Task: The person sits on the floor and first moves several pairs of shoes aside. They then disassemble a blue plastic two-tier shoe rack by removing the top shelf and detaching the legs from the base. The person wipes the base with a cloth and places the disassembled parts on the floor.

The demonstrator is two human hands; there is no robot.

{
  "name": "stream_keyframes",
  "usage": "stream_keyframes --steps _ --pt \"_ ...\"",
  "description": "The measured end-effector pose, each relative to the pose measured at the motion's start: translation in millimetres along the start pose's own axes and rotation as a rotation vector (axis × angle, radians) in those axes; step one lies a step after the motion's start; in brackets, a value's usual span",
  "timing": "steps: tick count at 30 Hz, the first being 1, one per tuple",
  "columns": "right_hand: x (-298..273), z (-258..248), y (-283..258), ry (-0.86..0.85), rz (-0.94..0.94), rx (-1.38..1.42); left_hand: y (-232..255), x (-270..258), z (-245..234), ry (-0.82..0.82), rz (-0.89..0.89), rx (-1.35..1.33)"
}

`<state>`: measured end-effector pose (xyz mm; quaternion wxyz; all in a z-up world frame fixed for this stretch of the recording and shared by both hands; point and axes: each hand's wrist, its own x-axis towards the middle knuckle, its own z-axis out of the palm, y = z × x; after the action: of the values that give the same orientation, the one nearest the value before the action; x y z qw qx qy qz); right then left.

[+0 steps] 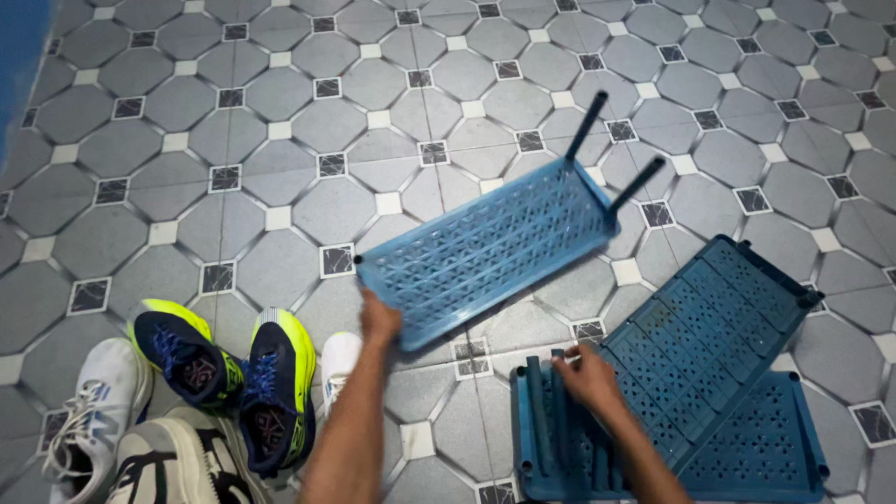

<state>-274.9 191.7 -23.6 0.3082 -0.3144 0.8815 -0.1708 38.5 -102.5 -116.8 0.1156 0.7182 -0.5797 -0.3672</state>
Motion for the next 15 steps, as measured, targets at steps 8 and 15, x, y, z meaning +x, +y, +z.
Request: stream_keyframes --steps 8,15 --pt "68 -63 -6 0.417 -0.169 0.379 21 -17 -53 0.428 0.543 0.116" --pt "138 -103 -53 0.545 -0.356 0.439 108 -77 7 0.114 0.873 0.273"
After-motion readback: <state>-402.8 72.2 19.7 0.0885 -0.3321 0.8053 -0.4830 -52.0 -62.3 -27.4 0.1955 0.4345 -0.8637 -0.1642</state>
